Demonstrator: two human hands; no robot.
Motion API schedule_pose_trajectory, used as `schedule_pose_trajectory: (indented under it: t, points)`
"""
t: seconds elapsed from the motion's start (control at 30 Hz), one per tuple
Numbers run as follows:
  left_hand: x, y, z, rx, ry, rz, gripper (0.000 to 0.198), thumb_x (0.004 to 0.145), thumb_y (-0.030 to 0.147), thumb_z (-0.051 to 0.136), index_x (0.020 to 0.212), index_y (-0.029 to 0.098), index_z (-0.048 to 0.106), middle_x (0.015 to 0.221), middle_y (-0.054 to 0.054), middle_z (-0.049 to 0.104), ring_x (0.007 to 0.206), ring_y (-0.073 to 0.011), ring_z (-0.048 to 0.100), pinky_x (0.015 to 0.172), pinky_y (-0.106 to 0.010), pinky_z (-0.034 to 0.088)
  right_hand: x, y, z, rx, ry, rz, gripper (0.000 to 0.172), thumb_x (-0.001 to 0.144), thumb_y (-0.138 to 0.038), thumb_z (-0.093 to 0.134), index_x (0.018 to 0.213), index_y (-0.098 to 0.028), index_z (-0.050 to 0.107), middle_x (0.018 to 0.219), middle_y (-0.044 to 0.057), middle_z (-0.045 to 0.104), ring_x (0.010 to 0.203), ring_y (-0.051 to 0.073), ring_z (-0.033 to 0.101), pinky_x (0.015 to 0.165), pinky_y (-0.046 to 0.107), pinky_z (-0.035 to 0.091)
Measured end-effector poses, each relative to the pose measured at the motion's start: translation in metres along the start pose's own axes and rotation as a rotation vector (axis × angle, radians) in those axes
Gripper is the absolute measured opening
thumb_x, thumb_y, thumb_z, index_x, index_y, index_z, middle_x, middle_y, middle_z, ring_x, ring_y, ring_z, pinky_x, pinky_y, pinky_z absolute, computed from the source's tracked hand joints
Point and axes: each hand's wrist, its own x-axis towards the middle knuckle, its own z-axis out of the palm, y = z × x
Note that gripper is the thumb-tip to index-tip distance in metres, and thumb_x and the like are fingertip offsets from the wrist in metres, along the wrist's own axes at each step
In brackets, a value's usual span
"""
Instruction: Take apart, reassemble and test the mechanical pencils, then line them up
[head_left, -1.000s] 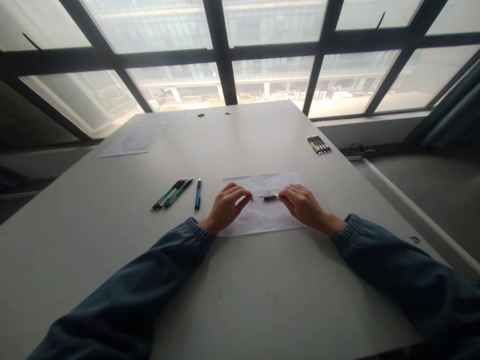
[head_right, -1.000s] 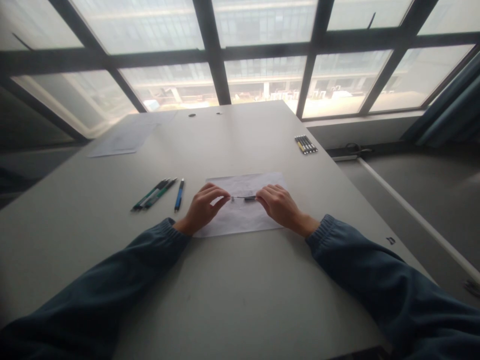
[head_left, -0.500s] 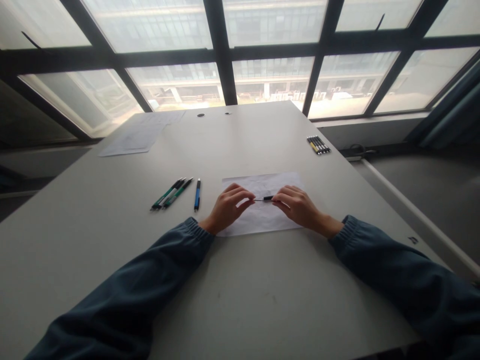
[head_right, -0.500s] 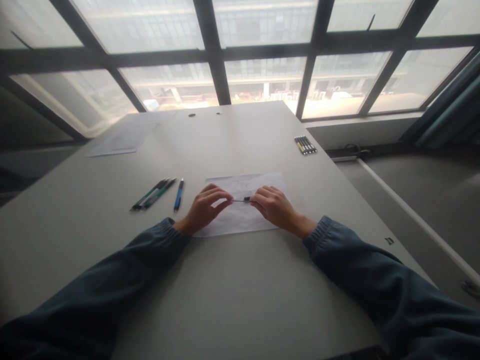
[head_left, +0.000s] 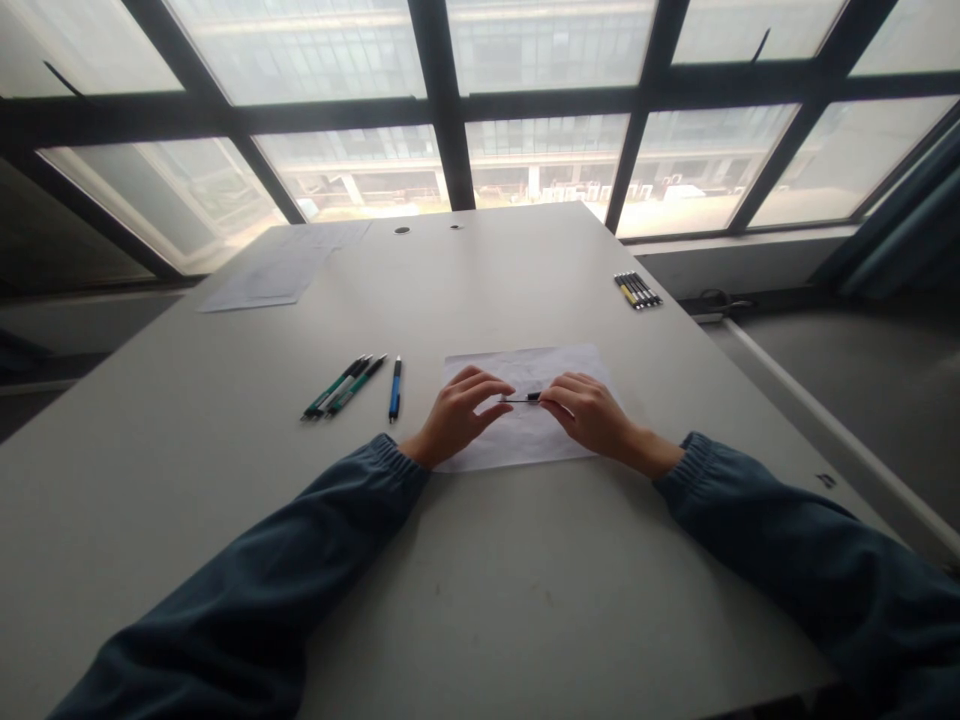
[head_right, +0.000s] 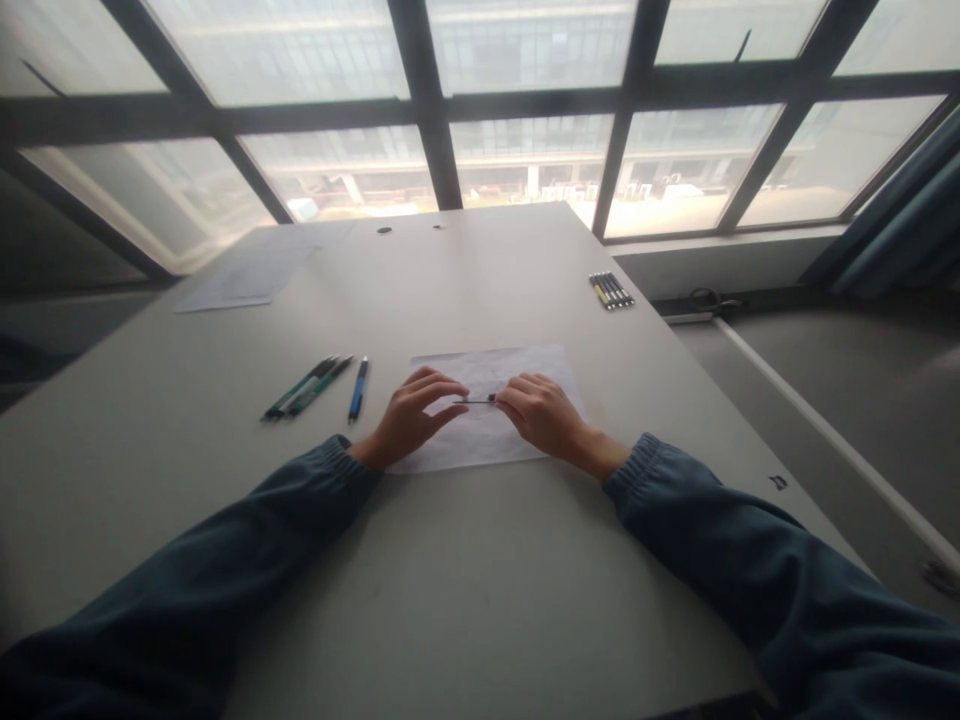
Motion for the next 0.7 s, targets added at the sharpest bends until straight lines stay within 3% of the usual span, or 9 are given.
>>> schedule_pose_trajectory:
  t: [0.13, 0.27, 0.5, 0.7]
  points:
    - [-0.001, -0.003, 0.002, 0.058, 0.025, -0.103, 0.046, 0.085, 0.041, 0.076, 0.125, 0.022, 0.062, 0.108, -0.008, 0.070, 0.103, -0.0232, 0.062, 0.091, -0.040, 0.054, -0.002, 0.003, 0.000, 0.014, 0.051, 0.081, 0.019, 0.101, -0.022, 0.052, 0.089, -0.020, 0.066, 0.086, 0.007, 0.068, 0.082, 0.021, 0.059, 0.080, 0.034, 0.044]
    - [-0.004, -0.009, 0.005, 0.154, -0.017, -0.181, 0.033, 0.090, 0.040, 0.070, 0.118, 0.022, 0.067, 0.097, -0.006, 0.070, 0.098, -0.0235, 0.061, 0.089, -0.039, 0.052, -0.003, 0.006, -0.001, 0.011, 0.110, 0.176, 0.018, 0.101, -0.022, 0.052, 0.088, -0.020, 0.066, 0.084, 0.007, 0.067, 0.080, 0.021, 0.059, 0.077, 0.035, 0.045]
    - [-0.009, -0.018, 0.009, 0.138, -0.192, -0.167, 0.020, 0.093, 0.028, 0.066, 0.112, 0.023, 0.072, 0.092, -0.005, 0.071, 0.090, -0.0212, 0.062, 0.083, -0.035, 0.052, -0.004, 0.008, 0.001, 0.016, 0.130, 0.195, 0.018, 0.100, -0.023, 0.052, 0.088, -0.021, 0.066, 0.084, 0.007, 0.067, 0.081, 0.022, 0.060, 0.077, 0.035, 0.046]
    - [-0.005, -0.013, 0.007, 0.098, -0.106, -0.183, 0.009, 0.093, 0.027, 0.066, 0.093, 0.020, 0.072, 0.086, -0.004, 0.073, 0.083, -0.0189, 0.064, 0.077, -0.033, 0.052, -0.004, 0.007, 0.001, 0.014, 0.116, 0.200, 0.018, 0.100, -0.024, 0.053, 0.086, -0.021, 0.065, 0.082, 0.006, 0.066, 0.080, 0.021, 0.059, 0.077, 0.035, 0.045]
